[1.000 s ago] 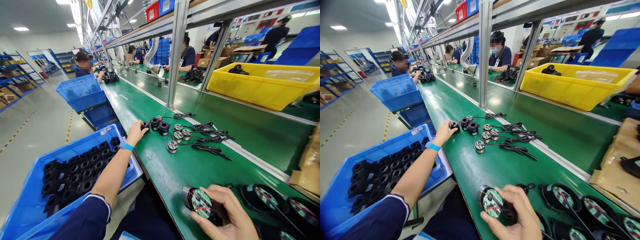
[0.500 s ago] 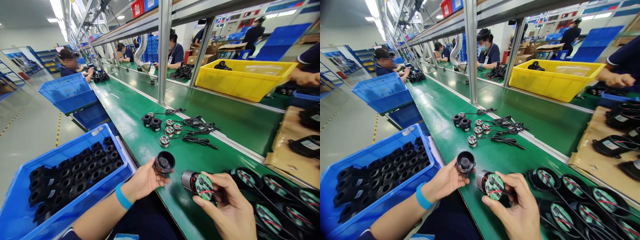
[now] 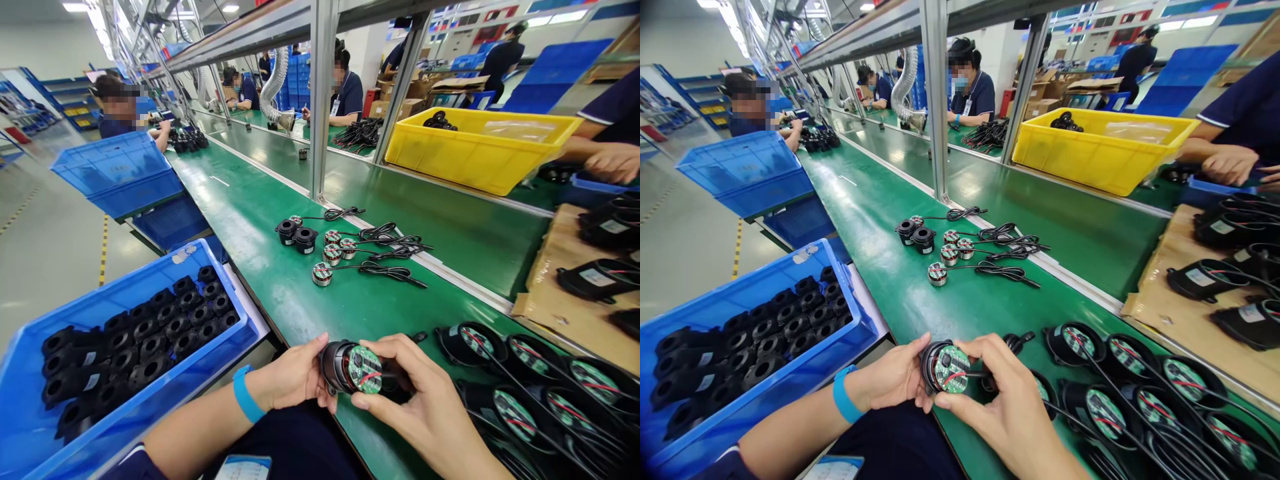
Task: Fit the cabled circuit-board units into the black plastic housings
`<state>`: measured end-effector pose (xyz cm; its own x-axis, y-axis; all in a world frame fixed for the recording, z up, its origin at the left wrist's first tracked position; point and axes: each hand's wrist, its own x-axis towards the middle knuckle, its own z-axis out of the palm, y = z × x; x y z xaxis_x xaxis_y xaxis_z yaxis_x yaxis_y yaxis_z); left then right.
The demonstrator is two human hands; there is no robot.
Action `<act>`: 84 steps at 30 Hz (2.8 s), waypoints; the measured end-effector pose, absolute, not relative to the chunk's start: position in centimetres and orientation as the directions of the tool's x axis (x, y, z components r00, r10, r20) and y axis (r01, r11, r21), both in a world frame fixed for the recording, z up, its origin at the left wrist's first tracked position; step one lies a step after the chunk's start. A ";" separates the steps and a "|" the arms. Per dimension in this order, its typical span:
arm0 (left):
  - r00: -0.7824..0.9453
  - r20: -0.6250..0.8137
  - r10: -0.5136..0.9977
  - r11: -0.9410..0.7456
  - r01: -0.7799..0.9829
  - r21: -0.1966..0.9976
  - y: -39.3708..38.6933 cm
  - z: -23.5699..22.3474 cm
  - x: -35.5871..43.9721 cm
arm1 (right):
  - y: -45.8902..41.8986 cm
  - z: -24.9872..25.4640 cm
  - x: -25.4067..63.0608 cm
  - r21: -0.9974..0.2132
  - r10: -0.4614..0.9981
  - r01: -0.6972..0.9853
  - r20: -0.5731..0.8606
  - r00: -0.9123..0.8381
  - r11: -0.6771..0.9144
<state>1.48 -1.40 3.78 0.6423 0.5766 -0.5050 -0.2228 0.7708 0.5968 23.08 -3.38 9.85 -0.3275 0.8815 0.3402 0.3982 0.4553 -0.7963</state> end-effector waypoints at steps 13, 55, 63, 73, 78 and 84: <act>0.417 -0.362 0.834 0.407 -0.020 0.913 1.1 4.2 -1.4 | -2.4 8.0 19.7 -0.653 0.881 0.593 0.376 -0.287 0.472; 0.192 0.344 0.919 -0.390 0.563 0.729 0.7 4.8 -4.2 | -3.4 10.6 20.9 -0.519 0.905 0.742 0.280 -0.321 0.424; 0.292 0.245 0.924 -0.370 0.529 0.764 0.2 4.7 -4.0 | -2.6 10.2 20.8 -0.344 0.815 0.761 0.421 -0.399 0.550; 0.308 0.281 0.909 -0.409 0.526 0.746 -0.1 4.5 -3.5 | -3.7 10.5 20.7 -0.261 0.752 0.743 0.477 -0.456 0.616; 0.334 0.303 0.892 -0.447 0.571 0.688 0.4 4.2 -3.2 | -3.4 10.3 20.7 -0.169 0.741 0.779 0.479 -0.471 0.604; 0.385 0.444 0.809 -0.582 0.629 0.515 0.0 4.4 -3.1 | -3.3 10.8 20.6 -0.155 0.724 0.789 0.529 -0.442 0.595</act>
<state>-3.06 -0.02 4.44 0.3846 0.8094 0.4439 0.6293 -0.5817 0.5154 20.59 -3.28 10.81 -0.4422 0.7244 0.5288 0.7887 0.5948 -0.1553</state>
